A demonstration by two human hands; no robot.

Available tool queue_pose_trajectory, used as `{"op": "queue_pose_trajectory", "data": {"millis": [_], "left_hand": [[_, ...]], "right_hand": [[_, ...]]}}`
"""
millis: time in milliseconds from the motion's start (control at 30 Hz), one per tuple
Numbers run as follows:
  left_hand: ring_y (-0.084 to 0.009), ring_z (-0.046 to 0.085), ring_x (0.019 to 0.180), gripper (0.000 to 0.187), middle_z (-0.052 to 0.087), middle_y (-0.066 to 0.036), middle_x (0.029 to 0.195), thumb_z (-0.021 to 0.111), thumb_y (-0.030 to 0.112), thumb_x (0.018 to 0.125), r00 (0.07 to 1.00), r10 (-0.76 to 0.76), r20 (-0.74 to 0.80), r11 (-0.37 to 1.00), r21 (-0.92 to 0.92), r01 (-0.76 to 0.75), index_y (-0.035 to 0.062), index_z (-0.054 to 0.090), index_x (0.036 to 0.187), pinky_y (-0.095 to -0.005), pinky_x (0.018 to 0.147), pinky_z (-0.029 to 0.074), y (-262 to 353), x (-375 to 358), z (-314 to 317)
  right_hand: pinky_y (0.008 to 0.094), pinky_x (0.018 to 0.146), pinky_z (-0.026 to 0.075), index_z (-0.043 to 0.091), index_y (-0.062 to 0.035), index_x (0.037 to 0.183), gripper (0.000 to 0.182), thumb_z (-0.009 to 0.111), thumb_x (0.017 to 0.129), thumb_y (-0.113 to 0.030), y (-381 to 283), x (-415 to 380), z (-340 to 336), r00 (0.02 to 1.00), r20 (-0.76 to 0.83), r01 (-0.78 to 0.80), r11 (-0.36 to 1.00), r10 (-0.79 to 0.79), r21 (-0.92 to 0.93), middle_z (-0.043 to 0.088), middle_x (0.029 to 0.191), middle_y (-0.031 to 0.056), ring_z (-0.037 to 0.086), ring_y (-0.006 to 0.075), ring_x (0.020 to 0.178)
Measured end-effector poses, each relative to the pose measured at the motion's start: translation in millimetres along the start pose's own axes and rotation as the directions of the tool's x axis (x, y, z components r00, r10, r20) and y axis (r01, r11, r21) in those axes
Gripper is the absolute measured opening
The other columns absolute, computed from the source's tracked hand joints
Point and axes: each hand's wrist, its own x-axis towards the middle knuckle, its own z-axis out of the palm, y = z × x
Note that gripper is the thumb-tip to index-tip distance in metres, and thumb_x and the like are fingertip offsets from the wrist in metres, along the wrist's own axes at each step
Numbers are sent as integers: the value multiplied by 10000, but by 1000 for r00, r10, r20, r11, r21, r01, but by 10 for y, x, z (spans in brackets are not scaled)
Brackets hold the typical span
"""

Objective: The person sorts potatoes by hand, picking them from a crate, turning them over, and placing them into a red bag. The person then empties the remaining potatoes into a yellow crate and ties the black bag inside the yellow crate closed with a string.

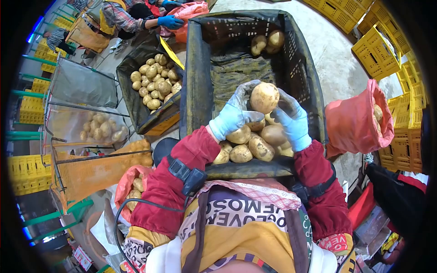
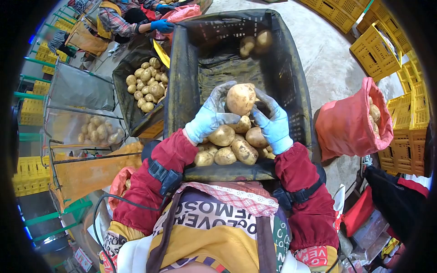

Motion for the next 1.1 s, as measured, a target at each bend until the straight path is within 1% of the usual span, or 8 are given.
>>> {"op": "queue_pose_trajectory", "data": {"millis": [267, 467, 700, 767, 833, 933, 1033, 1100], "left_hand": [[-177, 410, 1216, 844, 407, -58, 1312, 762, -94, 619, 998, 65, -4, 993, 101, -64, 93, 353, 1334, -333, 1043, 350, -23, -7, -45], [-195, 439, 1208, 851, 410, -56, 1331, 740, -57, 644, 969, -207, 133, 954, -193, 230, 106, 337, 1375, -304, 953, 452, 160, -22, -88], [-202, 440, 1204, 846, 421, -77, 1336, 761, -8, 673, 981, -70, 178, 990, -110, 91, 98, 333, 1395, -295, 1017, 369, -142, 22, -139], [-184, 481, 1165, 833, 432, -82, 1327, 745, -32, 687, 985, -21, 174, 975, 220, -18, 71, 324, 1398, -297, 948, 453, -147, 18, -114], [-172, 489, 1149, 749, 481, -95, 1278, 752, 43, 734, 968, -202, 151, 966, 194, 171, 38, 360, 1372, -294, 947, 444, -73, -34, -86], [-195, 501, 1150, 562, 517, -113, 1258, 669, 153, 846, 955, -287, 71, 920, 299, 254, 21, 420, 1332, -317, 960, 422, -125, 10, -217], [-230, 523, 1136, 510, 522, -144, 1273, 634, 174, 860, 958, -286, -31, 797, 547, 256, 18, 448, 1309, -323, 970, 413, -347, 23, -324], [-324, 540, 1117, 504, 563, -209, 1202, 595, 284, 852, 934, -355, 45, 534, 829, 163, 5, 496, 1260, -350, 948, 422, -166, -43, -166]], "right_hand": [[260, 885, 463, 493, -21, 1290, 471, 637, 843, -58, 9, 4, 0, 998, 56, -18, 999, 16, 31, 564, 1206, 71, 536, 133, 1071], [229, 781, 479, 523, -27, 1264, 451, 664, 839, -79, -77, -20, -4, 998, 45, 35, 999, -34, -25, 614, 1086, 61, 569, 91, 914], [231, 752, 491, 503, -8, 1264, 476, 657, 868, -222, -139, 33, -43, 1000, -26, -15, 999, 14, -41, 587, 1138, 79, 578, 114, 917], [245, 800, 483, 438, -16, 1316, 578, 691, 838, -217, -101, 6, 50, 995, 87, -65, 992, 56, 112, 550, 1187, 81, 551, 121, 997], [256, 841, 469, 415, -26, 1327, 621, 714, 803, -174, -22, 6, -25, 992, 80, -102, 992, 96, 68, 545, 1171, 82, 535, 131, 1025], [272, 833, 478, 454, -36, 1286, 595, 691, 743, -78, -298, 14, -207, 891, 301, -252, 921, 341, -296, 561, 1094, 74, 547, 136, 988], [347, 797, 494, 573, -50, 1169, 489, 713, 726, -203, -526, 25, -400, 630, 584, 278, 553, 512, -785, 644, 972, 157, 629, 251, 904], [365, 802, 488, 625, -50, 1090, 448, 704, 735, -312, -548, 76, -379, 488, 451, 316, 331, 747, -889, 646, 952, 172, 622, 280, 891]]}}
